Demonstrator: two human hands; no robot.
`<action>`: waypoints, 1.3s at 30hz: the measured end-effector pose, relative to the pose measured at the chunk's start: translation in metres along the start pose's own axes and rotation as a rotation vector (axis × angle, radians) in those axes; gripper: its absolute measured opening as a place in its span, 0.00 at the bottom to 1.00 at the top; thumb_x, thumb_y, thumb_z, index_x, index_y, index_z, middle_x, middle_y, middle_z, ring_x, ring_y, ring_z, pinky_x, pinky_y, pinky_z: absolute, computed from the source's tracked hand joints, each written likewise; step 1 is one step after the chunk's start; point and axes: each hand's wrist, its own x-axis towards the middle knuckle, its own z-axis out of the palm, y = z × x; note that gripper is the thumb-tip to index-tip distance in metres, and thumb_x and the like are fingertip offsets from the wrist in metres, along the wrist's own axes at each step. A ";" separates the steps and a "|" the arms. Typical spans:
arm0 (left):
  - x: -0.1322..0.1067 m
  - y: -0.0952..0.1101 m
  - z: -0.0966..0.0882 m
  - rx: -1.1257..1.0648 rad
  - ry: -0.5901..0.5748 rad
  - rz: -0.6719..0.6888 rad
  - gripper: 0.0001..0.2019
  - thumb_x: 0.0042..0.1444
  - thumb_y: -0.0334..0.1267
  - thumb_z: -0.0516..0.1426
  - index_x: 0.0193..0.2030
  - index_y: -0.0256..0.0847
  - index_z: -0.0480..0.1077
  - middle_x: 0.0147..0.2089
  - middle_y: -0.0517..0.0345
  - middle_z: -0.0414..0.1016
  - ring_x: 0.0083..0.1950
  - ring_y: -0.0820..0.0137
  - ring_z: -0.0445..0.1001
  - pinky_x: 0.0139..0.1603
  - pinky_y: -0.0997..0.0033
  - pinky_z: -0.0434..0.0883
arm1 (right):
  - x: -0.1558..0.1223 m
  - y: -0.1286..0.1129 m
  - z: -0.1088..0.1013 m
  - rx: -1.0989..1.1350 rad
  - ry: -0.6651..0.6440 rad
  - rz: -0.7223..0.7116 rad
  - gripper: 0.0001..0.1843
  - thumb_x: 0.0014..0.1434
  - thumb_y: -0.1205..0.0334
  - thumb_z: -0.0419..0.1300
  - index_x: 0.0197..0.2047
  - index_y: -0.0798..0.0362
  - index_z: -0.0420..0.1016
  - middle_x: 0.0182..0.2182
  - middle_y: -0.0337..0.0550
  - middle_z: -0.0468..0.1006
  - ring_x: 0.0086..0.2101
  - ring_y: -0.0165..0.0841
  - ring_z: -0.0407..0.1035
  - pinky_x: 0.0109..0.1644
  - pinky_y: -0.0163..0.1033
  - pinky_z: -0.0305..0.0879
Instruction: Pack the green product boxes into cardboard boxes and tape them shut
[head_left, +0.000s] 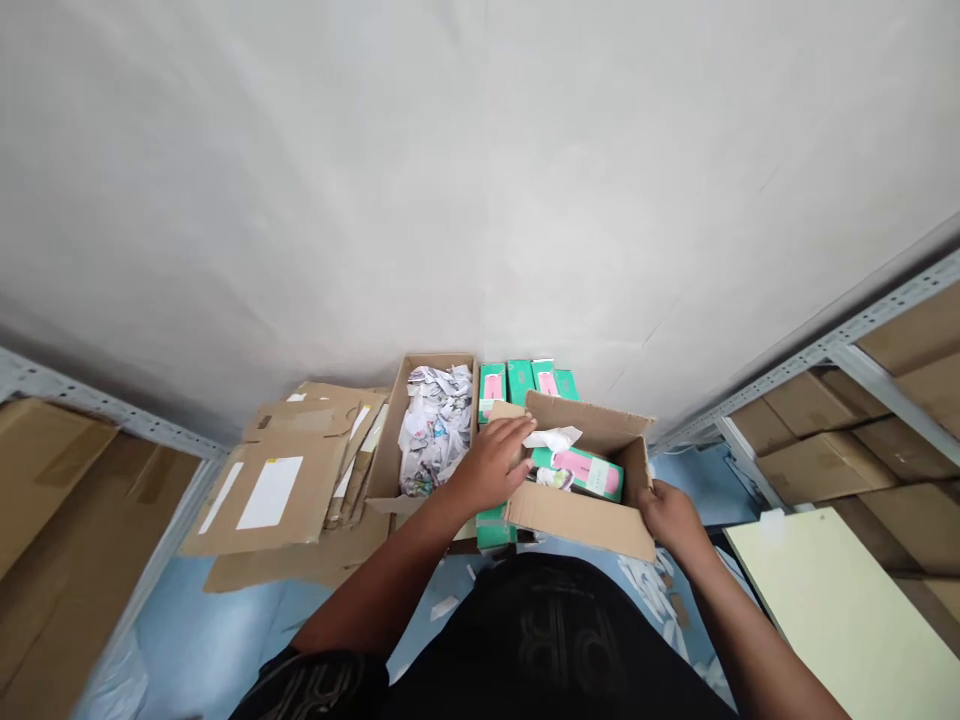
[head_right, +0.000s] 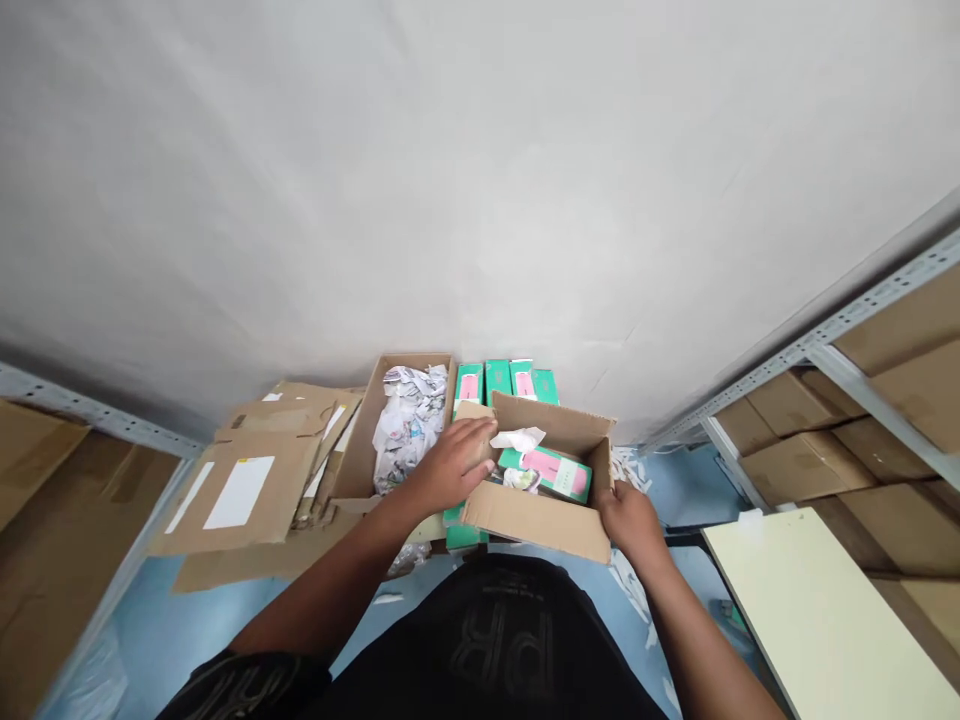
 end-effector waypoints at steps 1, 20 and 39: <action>-0.002 -0.007 0.004 0.018 0.070 -0.024 0.27 0.62 0.39 0.58 0.69 0.44 0.66 0.71 0.45 0.67 0.73 0.52 0.62 0.75 0.46 0.57 | -0.003 0.002 -0.001 0.016 0.010 0.020 0.16 0.62 0.57 0.50 0.28 0.52 0.74 0.28 0.48 0.79 0.32 0.38 0.71 0.33 0.37 0.54; 0.022 0.056 0.120 -0.544 -0.294 -0.444 0.23 0.59 0.57 0.58 0.49 0.40 0.80 0.51 0.48 0.84 0.58 0.51 0.78 0.58 0.57 0.75 | -0.089 0.100 -0.024 0.272 0.126 0.301 0.12 0.59 0.58 0.51 0.27 0.49 0.71 0.27 0.44 0.78 0.32 0.38 0.72 0.33 0.38 0.55; 0.031 0.269 0.348 -0.469 -0.543 -0.406 0.23 0.57 0.56 0.56 0.46 0.39 0.80 0.53 0.45 0.83 0.60 0.50 0.78 0.59 0.57 0.74 | -0.209 0.371 -0.069 0.967 0.238 0.566 0.26 0.55 0.55 0.57 0.55 0.53 0.75 0.48 0.48 0.83 0.45 0.43 0.76 0.42 0.39 0.68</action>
